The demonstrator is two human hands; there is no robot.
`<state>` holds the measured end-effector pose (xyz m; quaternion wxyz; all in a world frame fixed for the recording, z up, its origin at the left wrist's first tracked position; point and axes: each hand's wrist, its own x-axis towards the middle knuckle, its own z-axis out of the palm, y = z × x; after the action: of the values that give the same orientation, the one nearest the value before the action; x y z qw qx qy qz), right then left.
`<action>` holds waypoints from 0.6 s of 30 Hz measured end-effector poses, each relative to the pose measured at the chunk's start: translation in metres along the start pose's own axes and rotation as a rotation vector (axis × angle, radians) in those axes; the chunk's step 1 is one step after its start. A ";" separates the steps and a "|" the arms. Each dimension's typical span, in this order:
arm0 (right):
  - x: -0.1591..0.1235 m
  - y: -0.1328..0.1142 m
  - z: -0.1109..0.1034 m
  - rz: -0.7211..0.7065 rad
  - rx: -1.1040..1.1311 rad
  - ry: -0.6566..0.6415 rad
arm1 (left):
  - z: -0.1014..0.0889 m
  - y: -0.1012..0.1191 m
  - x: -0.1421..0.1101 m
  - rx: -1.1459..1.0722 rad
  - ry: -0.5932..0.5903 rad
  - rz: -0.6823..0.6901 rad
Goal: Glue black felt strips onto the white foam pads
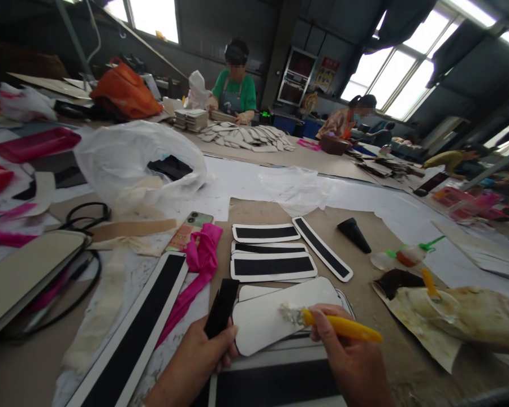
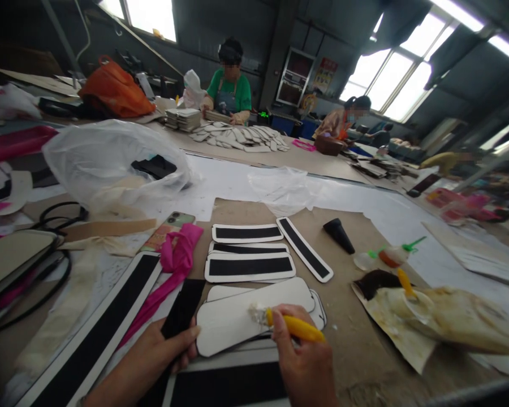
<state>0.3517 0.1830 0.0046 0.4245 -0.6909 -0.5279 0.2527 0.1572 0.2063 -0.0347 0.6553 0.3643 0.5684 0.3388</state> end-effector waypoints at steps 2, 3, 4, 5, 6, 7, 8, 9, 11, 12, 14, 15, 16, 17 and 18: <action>-0.003 -0.002 0.005 0.038 0.062 -0.059 | -0.001 -0.001 0.001 0.007 -0.013 -0.007; -0.003 -0.003 0.008 0.051 0.087 -0.105 | -0.001 -0.001 0.001 0.016 -0.023 -0.011; -0.003 -0.002 0.010 0.048 0.088 -0.137 | -0.001 -0.001 0.001 0.023 -0.023 -0.012; 0.000 0.001 0.009 0.026 0.057 -0.148 | -0.001 -0.001 0.001 0.027 -0.011 -0.014; 0.005 0.006 0.004 -0.009 -0.007 -0.129 | 0.000 -0.001 0.001 0.025 0.008 -0.016; 0.011 0.012 -0.003 -0.053 -0.101 -0.077 | 0.000 -0.001 0.000 0.018 0.031 -0.015; 0.019 0.020 -0.014 -0.097 -0.209 -0.016 | 0.001 -0.001 0.000 0.009 0.049 -0.016; 0.026 0.027 -0.025 -0.117 -0.311 0.063 | 0.002 -0.001 -0.001 0.000 0.060 -0.016; 0.037 0.041 -0.049 -0.182 -0.468 0.169 | 0.004 0.000 -0.002 -0.012 0.063 -0.012; 0.041 0.046 -0.057 -0.219 -0.520 0.203 | 0.004 0.000 -0.002 -0.018 0.064 -0.009; 0.043 0.050 -0.067 -0.294 -0.583 0.227 | 0.004 0.000 -0.001 -0.024 0.061 -0.004; 0.042 0.049 -0.068 -0.329 -0.598 0.230 | 0.004 0.000 0.000 -0.021 0.048 -0.006; 0.041 0.047 -0.068 -0.358 -0.605 0.232 | 0.003 0.000 0.001 -0.011 0.030 -0.011; 0.039 0.045 -0.066 -0.382 -0.604 0.232 | 0.001 0.001 0.001 0.005 0.017 -0.016; 0.038 0.042 -0.065 -0.402 -0.592 0.231 | -0.001 0.002 0.002 0.028 0.011 -0.020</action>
<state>0.4367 0.1947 0.0060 0.3043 -0.6901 -0.6519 -0.0787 0.1565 0.2086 -0.0343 0.6504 0.3661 0.5801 0.3263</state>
